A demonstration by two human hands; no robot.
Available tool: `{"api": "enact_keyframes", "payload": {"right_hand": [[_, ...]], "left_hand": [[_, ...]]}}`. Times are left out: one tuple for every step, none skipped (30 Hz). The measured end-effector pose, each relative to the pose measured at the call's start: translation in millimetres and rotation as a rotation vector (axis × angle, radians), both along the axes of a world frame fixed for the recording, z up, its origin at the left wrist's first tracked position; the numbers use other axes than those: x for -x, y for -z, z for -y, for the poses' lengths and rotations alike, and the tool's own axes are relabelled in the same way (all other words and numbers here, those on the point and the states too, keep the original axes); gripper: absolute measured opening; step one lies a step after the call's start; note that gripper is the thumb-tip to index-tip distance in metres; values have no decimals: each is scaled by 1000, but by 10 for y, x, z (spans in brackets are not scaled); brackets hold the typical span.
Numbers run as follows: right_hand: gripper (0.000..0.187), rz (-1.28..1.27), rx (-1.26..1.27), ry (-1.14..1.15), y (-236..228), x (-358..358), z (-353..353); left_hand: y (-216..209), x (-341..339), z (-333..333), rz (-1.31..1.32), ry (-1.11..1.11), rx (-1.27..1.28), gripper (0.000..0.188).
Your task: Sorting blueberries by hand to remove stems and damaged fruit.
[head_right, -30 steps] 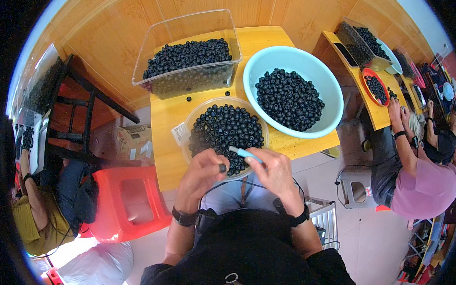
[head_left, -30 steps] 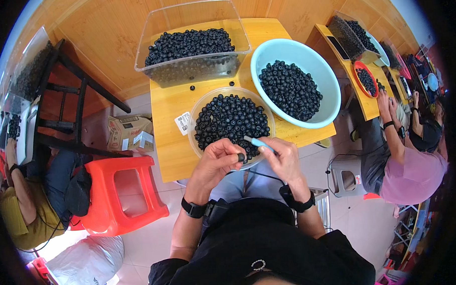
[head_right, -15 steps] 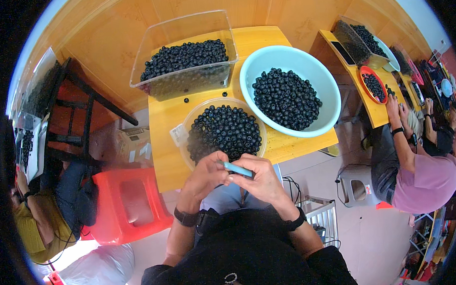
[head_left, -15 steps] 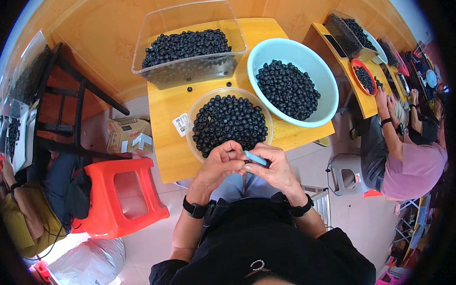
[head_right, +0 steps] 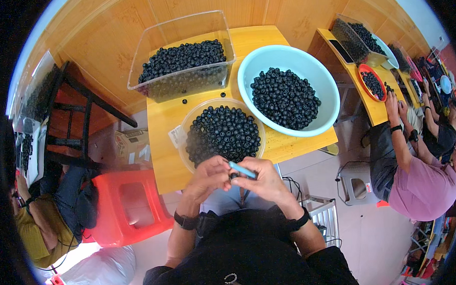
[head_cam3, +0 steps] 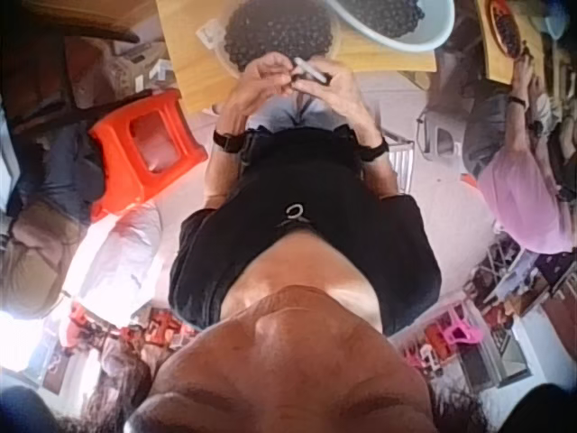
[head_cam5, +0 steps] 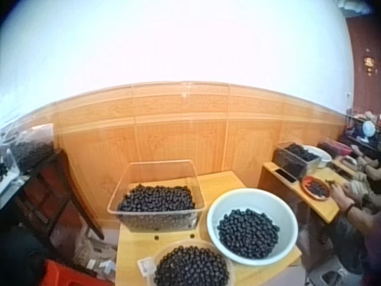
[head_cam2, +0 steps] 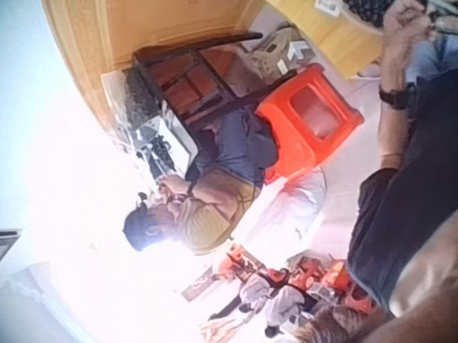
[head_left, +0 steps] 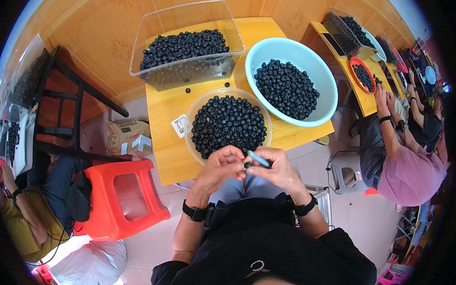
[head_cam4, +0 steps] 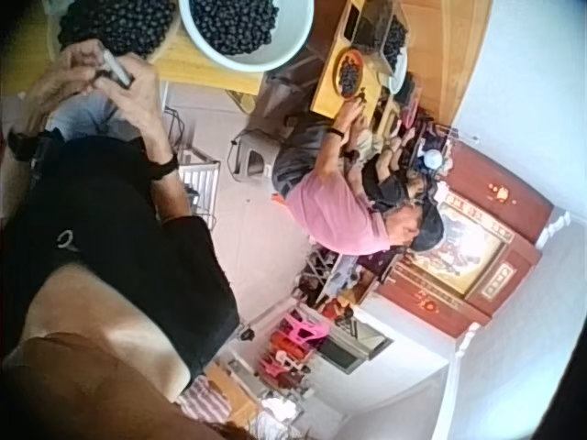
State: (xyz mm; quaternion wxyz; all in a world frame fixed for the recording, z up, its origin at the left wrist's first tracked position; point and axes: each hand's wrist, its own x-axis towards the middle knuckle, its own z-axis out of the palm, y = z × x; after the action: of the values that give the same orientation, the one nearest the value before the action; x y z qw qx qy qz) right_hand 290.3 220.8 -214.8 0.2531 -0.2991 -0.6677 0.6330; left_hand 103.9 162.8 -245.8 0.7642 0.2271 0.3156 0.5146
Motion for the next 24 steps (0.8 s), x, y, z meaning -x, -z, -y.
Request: {"api": "enact_keyframes", "payload": {"right_hand": [[18,61,-32,78,-38,-29,-44],[18,121,-65,156,-76,-60,-99],[18,81,-95,266,-111,-90,-170],[18,150,-226,333,-177,-166,-302],[18,221,-363,403,-274,-259,-453],[21,211,-442,522,-331,-314,-586],[26,166,-455,644,-389,-386,-696],[30,215,-487,753,-462,-396,-773],[30,238,-524,783,-530,-408,-791],[30,261,-563,812,-576,-412,-799],[30,257,-564,808,-553,-404,-792],[29,228,-609,777,-492,-392,-769],[29,205,-655,753,-422,-398,-733],[25,201,-726,710,-313,-379,-704],[22,231,-719,682,-247,-354,-647],[20,258,-710,650,-192,-310,-580],[20,257,-707,654,-138,-280,-516],[19,254,-621,633,-88,-255,-448],[17,250,-535,611,-37,-242,-391],[17,250,-532,615,34,-239,-347],[17,250,-489,579,111,-239,-310],[17,248,-446,541,137,-226,-271],[18,279,-437,493,105,-215,-225],[18,278,-436,493,86,-185,-189]], "left_hand": [[0,23,-18,0,0,0,21],[6,57,-49,-181,-116,-4,18],[19,91,-71,-362,-231,-9,15],[53,125,-86,-366,-235,-9,15],[86,155,-112,-488,-306,-15,13],[125,178,-132,-610,-377,-21,10],[176,179,-154,-671,-378,-50,13],[186,170,-161,-673,-383,-50,13],[190,141,-179,-873,-379,-120,15],[189,102,-194,-1072,-375,-191,18],[219,52,-209,-1074,-380,-191,18],[268,-10,-228,-1186,-402,-264,20],[292,-84,-252,-1293,-415,-344,21],[267,-146,-264,-1293,-410,-346,21],[217,-208,-270,-1426,-384,-385,23],[179,-248,-266,-1561,-359,-421,24],[173,-283,-271,-1593,-382,-444,23],[161,-291,-275,-1594,-377,-447,23],[147,-300,-280,-1606,-361,-436,22],[142,-307,-285,-1619,-346,-425,22],[158,-304,-293,-1619,-342,-426,22],[182,-288,-301,-1619,-346,-454,23],[198,-270,-305,-1619,-351,-481,23],[205,-251,-301,-1621,-351,-480,23]]}}
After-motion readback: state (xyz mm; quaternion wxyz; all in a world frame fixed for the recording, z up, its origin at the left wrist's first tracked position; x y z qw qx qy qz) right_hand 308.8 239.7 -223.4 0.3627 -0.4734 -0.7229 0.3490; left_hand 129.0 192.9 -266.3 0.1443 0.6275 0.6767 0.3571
